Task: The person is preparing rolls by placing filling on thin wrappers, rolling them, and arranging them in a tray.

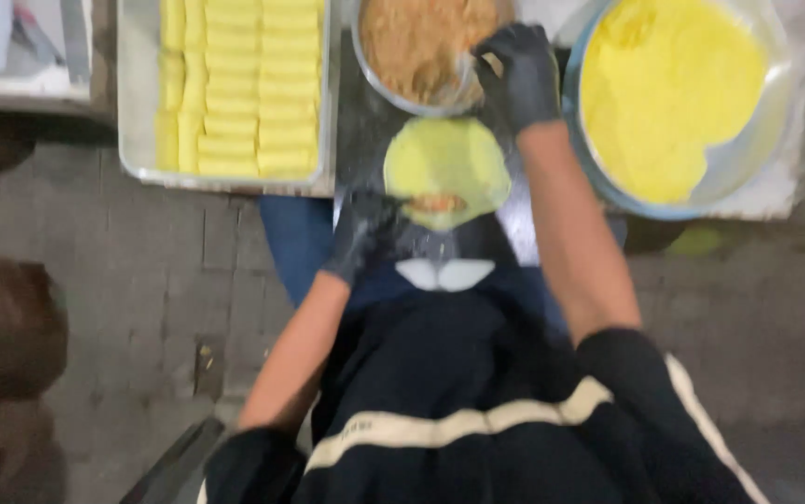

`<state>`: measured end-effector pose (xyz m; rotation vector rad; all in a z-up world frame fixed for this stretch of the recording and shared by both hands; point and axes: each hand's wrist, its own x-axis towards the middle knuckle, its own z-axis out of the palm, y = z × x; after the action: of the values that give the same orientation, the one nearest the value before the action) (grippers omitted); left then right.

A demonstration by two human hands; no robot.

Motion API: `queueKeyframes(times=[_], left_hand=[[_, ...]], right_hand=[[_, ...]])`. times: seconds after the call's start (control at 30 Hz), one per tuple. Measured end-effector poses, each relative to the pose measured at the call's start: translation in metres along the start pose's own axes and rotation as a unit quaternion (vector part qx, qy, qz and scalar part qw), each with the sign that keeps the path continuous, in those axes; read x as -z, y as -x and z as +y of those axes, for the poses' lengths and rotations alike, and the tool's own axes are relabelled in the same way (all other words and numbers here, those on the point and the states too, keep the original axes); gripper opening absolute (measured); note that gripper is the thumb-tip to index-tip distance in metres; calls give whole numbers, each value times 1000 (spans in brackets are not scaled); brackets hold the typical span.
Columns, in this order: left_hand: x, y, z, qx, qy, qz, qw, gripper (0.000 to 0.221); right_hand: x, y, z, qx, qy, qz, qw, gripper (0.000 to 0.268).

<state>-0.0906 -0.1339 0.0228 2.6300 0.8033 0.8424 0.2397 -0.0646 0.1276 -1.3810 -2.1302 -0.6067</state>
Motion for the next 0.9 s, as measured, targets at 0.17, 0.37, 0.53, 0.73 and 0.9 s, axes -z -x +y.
queueKeyframes(times=[0.17,0.37,0.53,0.73,0.9], left_hand=[[-7,17,43,-9,-141,-35,989,27],[-28,9,36,-27,-163,-72,984,29],[-23,-3,45,-87,-221,-33,971,23],[-34,3,27,-92,-199,12,975,24],[-31,0,27,-112,-185,35,976,21]], right_hand=[[55,-11,-28,-126,-68,77,987,19],[92,61,-80,-320,-235,-39,917,20],[40,155,-105,-299,-219,-155,916,31],[28,150,-137,-284,-212,-155,922,29],[36,147,-149,-326,-311,-120,885,31]])
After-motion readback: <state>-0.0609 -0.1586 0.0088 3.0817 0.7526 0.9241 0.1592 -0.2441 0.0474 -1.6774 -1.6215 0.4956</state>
